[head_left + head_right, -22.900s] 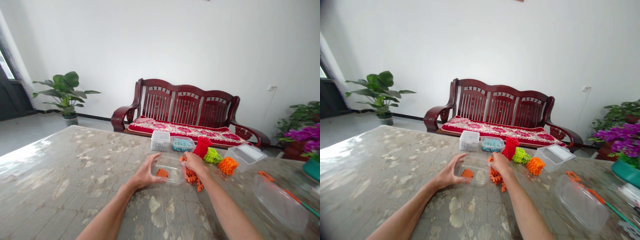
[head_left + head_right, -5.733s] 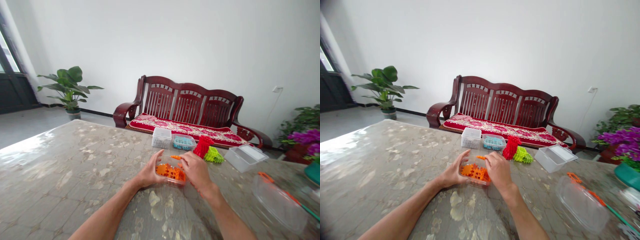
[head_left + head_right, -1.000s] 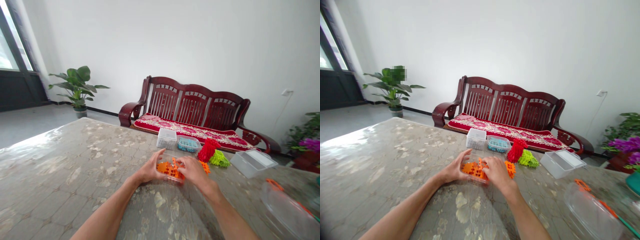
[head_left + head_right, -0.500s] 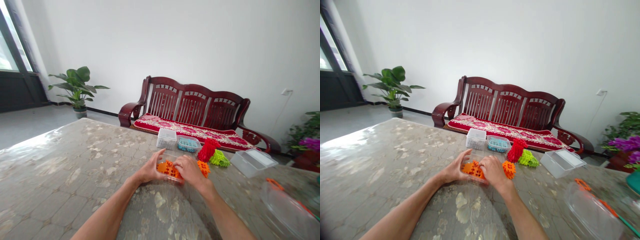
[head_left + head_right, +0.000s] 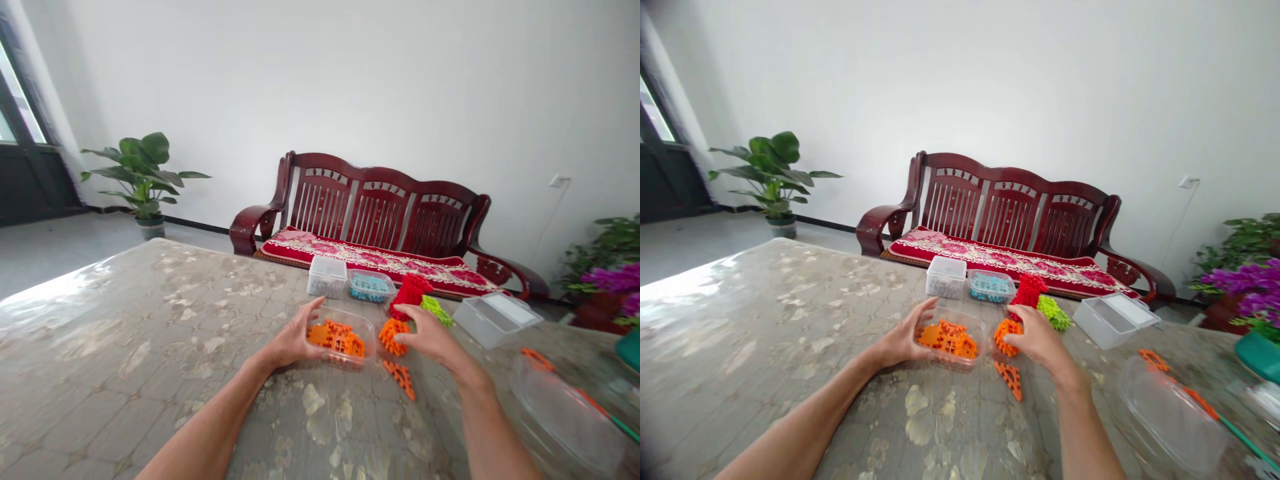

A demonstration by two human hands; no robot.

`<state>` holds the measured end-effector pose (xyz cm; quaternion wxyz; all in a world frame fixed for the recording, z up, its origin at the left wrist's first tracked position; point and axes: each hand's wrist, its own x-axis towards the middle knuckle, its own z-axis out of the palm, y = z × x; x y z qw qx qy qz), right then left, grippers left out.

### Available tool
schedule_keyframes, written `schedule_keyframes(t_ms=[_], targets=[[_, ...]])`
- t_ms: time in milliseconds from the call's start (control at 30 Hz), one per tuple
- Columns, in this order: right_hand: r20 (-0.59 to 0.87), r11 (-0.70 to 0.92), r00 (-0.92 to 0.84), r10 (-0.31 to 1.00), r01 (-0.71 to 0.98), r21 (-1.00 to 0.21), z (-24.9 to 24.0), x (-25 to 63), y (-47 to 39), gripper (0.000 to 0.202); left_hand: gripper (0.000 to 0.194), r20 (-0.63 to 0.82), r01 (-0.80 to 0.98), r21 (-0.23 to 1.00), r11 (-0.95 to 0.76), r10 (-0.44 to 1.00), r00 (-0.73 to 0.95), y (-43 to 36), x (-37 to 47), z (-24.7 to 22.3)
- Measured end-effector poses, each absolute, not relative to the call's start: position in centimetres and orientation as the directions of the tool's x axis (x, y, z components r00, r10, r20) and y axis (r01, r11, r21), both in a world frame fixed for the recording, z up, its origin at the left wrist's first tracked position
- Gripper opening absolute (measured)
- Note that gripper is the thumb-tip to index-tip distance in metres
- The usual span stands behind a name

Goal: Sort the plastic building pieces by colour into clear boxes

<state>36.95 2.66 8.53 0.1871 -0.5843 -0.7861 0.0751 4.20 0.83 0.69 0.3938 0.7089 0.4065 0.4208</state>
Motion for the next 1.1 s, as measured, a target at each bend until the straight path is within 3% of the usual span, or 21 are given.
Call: schedule_keyframes(t_ms=[100,233,467,600,833,1100], targets=[[0.133,0.264,-0.235,0.963,0.922,-0.284,7.9,39.2,3.0,0.074,0.117,0.277,0.239,0.902,-0.359,0.907,0.315,0.9,4.2,0.5],[0.105,0.219,-0.199,0.974,0.944,-0.245,7.1,39.5,3.5,0.076,0.117,0.266,0.242,0.906,-0.346,0.913,0.308,0.8,4.2,0.6],[0.098,0.224,-0.206,0.974,0.944,-0.241,6.6,38.6,3.8,0.059,0.118,0.261,0.245,0.907,-0.342,0.914,0.312,0.7,4.2,1.0],[0.169,0.217,-0.182,0.969,0.950,-0.225,7.5,38.0,3.4,0.053,0.117,0.272,0.242,0.904,-0.353,0.910,0.312,0.7,4.2,1.0],[0.205,0.327,-0.270,0.941,0.881,-0.342,9.5,31.7,0.7,0.053,0.117,0.281,0.186,0.918,-0.350,0.906,0.317,0.7,4.6,0.6],[0.187,0.437,-0.395,0.899,0.812,-0.387,7.3,25.2,-0.1,0.052,0.122,0.333,0.240,0.880,-0.410,0.893,0.303,0.1,5.6,1.1]])
